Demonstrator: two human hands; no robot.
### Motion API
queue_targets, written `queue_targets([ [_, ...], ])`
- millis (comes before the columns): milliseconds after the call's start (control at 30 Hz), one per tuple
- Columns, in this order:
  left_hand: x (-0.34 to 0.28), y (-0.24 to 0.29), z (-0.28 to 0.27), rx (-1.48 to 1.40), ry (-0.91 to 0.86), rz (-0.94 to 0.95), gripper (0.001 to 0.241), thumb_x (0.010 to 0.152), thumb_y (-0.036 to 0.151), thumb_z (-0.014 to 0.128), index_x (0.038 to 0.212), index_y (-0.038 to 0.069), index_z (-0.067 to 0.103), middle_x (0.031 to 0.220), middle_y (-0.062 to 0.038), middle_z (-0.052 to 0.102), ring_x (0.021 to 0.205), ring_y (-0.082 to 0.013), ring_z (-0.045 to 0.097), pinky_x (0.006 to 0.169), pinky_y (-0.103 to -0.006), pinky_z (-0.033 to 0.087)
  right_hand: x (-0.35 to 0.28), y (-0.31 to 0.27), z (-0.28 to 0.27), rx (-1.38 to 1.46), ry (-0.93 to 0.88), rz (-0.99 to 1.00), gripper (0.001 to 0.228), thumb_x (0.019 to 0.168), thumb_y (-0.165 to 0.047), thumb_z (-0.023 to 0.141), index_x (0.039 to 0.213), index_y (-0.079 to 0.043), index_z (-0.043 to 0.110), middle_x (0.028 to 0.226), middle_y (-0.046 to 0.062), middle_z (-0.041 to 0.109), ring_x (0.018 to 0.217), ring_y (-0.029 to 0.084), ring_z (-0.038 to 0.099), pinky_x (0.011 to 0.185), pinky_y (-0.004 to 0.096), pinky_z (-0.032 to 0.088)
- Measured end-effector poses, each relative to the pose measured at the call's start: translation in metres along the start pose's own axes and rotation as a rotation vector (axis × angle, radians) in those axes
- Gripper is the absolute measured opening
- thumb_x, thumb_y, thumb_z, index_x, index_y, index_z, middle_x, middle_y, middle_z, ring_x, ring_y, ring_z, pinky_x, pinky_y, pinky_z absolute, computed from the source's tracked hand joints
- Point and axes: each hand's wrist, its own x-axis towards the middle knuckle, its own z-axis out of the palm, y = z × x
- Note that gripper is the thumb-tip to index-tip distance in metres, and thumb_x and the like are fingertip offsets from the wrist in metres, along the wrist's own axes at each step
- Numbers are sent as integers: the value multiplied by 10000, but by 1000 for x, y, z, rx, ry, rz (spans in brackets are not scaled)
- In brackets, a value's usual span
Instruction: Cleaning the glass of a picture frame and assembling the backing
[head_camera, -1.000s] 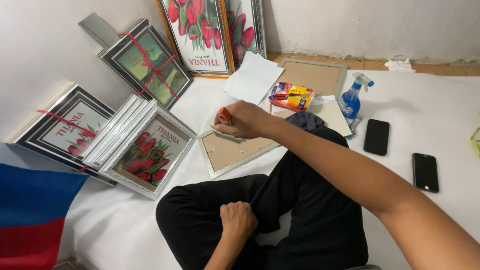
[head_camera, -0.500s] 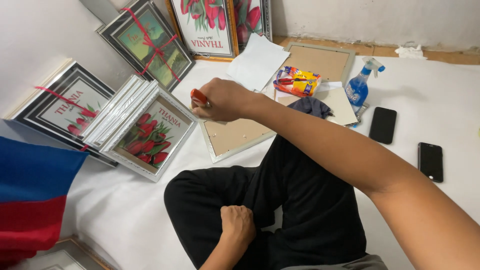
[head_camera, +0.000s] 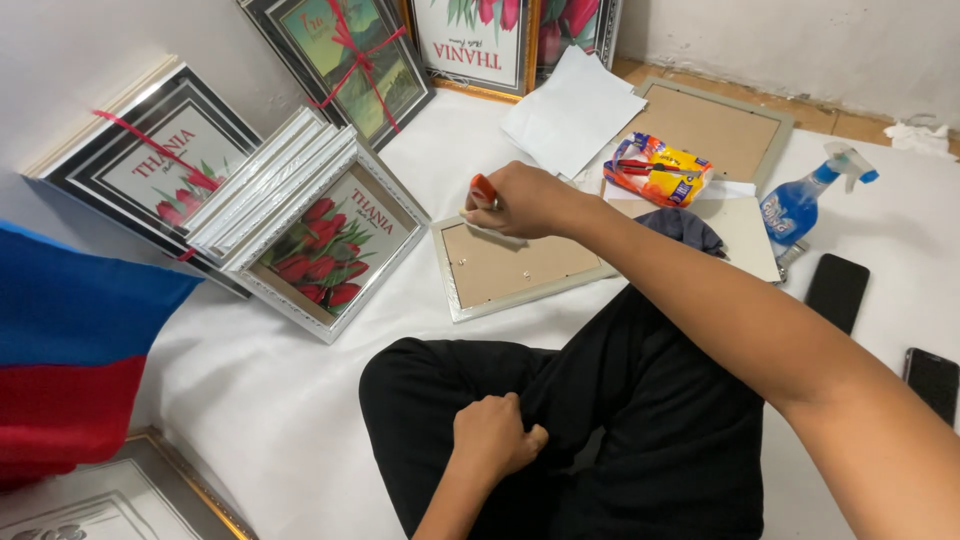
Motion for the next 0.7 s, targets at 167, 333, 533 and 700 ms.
queue_targets([
  [167, 43, -20, -72, -149, -103, -95, 422, 870, 460, 612, 994, 73, 725, 903, -164, 747, 888, -410, 714, 791, -490, 554, 13, 56, 15, 206, 80, 173, 230, 894, -347, 698, 892, -128, 767, 923, 89, 792, 854, 275, 748, 797, 374, 576],
  [333, 106, -55, -115, -378, -22, -229, 460, 838, 487, 612, 1102, 128, 724, 951, -132, 775, 1012, -433, 721, 851, -528, 543, 35, 99, 60, 126, 97, 248, 287, 867, -474, 696, 939, -222, 813, 801, 97, 765, 864, 346, 739, 811, 425, 577],
  [533, 197, -75, -140, -671, 260, -303, 408, 886, 400, 607, 1124, 81, 700, 945, -151, 762, 952, -392, 718, 854, -513, 522, 48, 83, 116, 496, 6, 242, 283, 776, -323, 757, 987, -143, 809, 857, 167, 782, 918, 342, 758, 806, 419, 578],
  [700, 287, -117, -88, -1017, 682, -323, 262, 875, 264, 651, 1031, 58, 695, 743, -71, 677, 617, -203, 660, 585, -363, 556, 61, 92, 164, 719, -125, 428, 297, 766, -288, 802, 1043, -180, 816, 906, 137, 797, 911, 249, 758, 815, 357, 584],
])
